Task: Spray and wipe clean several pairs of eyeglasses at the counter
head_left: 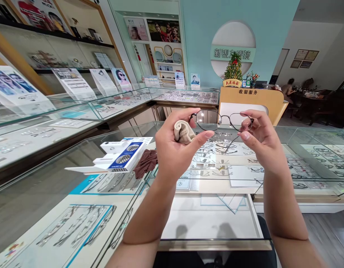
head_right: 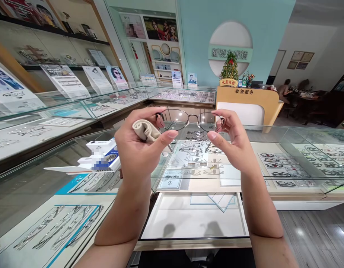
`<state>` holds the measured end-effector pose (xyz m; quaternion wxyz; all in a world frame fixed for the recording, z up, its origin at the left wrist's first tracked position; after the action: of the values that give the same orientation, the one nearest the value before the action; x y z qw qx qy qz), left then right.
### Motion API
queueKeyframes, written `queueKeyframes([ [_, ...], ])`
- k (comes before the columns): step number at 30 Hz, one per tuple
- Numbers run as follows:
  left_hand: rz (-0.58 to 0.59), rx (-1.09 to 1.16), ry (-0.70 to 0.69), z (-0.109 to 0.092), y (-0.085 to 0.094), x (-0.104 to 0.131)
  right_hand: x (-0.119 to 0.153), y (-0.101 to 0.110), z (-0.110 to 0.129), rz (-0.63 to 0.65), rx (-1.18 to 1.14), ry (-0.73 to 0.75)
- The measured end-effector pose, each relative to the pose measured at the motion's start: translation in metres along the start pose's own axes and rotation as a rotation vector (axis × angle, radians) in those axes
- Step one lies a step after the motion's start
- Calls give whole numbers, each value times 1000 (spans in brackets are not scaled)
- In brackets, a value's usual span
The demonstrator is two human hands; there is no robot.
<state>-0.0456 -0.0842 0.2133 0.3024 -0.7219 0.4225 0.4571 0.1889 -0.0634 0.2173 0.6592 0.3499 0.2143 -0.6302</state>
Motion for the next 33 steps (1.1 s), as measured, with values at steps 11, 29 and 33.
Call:
queueKeyframes([
  [11,-37,-38,-73,-8,0,1,-3,-2,-7,22,-35,12],
  [29,9,57,-14,15,0,-4,1,2,7,-135,135,190],
  [33,22,105,20,18,0,-4,4,3,12,-162,183,213],
])
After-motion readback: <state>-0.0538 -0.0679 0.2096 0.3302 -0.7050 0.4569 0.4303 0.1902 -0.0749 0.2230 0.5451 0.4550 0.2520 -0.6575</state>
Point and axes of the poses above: each hand's wrist, its own x-axis away from the middle knuckle, its own y-axis out of the back of the hand, z = x × y, the point moved 5 cm from there along -x, towards the middle knuckle, and after that the axes turned 6 degrees about -z, right-handed, at the moved point
